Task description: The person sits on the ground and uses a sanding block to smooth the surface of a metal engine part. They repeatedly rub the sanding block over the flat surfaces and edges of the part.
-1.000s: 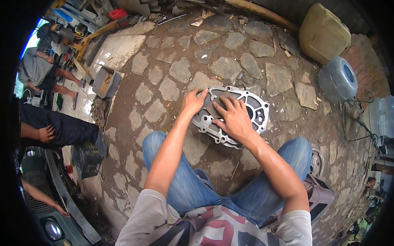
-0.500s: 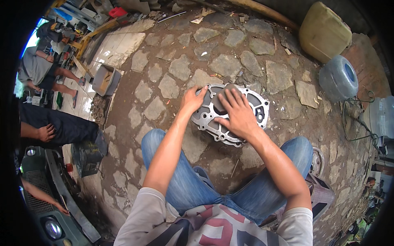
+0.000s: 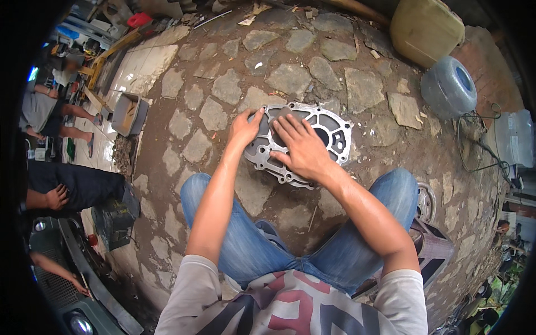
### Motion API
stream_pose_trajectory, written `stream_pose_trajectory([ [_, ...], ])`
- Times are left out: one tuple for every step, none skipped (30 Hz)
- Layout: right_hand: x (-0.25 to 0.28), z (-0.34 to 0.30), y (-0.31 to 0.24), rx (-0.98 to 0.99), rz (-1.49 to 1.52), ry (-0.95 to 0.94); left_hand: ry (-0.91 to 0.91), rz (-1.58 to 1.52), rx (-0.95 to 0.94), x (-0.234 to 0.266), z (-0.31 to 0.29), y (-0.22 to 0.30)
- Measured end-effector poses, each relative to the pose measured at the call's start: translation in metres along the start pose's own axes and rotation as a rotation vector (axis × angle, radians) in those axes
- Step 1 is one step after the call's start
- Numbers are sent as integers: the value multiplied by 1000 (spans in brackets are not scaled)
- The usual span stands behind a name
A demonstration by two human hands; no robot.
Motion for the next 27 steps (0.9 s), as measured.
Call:
stream_pose_trajectory([
  [-2, 0, 9, 5, -48, 26, 0, 4, 5, 0, -3, 0],
  [2, 1, 17, -17, -68, 84, -7, 7, 20, -1, -3, 2],
  [5, 1, 21, -32, -52, 116, -13, 2, 28, -1, -3, 1],
  [7, 3, 20, -35, -44, 116, -17, -4, 34, -2, -1, -1],
  [9, 5, 18, -37, -36, 115, -20, -10, 40, -1, 0, -2],
  [10, 5, 16, -34, -15, 109, -20, 6, 29, -2, 0, -5],
  [9, 4, 16, -35, 6, 104, -23, 11, 34, -1, -1, -2],
  [9, 4, 16, -37, 27, 98, -27, 15, 39, 0, -2, 1],
  [11, 4, 18, -23, 14, 118, -30, 19, 44, 0, -3, 5],
  [10, 5, 22, -19, 26, 116, -29, 13, 40, 2, -4, 6],
  [9, 6, 24, -16, 37, 113, -29, 6, 35, 3, -5, 8],
  [9, 4, 23, -2, 20, 106, -29, -1, 31, 4, -6, 9],
  [13, 2, 19, 15, -1, 100, -28, 5, 34, 4, -6, 9],
  [15, 2, 17, 31, -21, 95, -28, 11, 37, 5, -6, 9],
  [14, 2, 17, 35, -6, 101, -27, 16, 40, 5, -7, 9],
  [13, 1, 18, 38, 9, 108, -23, 16, 39, 5, -6, 9],
  [13, 1, 18, 41, 24, 115, -20, 16, 37, 5, -6, 9],
  [14, 2, 19, 32, 37, 108, -16, 16, 35, 4, -6, 9],
  [16, 3, 21, 23, 51, 98, -21, 11, 40, 4, -5, 7],
  [18, 4, 22, 15, 65, 89, -26, 7, 44, 3, -5, 5],
  [20, 3, 22, 14, 63, 79, -30, 2, 49, 3, -4, 3],
  [22, 3, 22, 13, 61, 70, -27, 7, 49, 2, -4, 3],
  [23, 3, 22, 12, 58, 61, -24, 13, 49, 2, -3, 3],
  [24, 3, 23, 11, 71, 62, -21, 18, 50, 2, -3, 2],
  [25, 4, 23, 9, 84, 63, -24, 12, 47, 2, -3, 3],
  [26, 4, 25, 7, 96, 65, -26, 5, 45, 2, -4, 4],
  [26, 3, 26, 10, 107, 59, -28, -1, 43, 3, -4, 4],
])
Point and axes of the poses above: each hand's wrist, its own z-axis towards the middle knuckle, its own x-axis out of the back of the hand, y = z × x, the point moved 2 cm from there along z, towards the middle knuckle, and after that the axes turned 1 degree about -x, right-handed, at the moved point
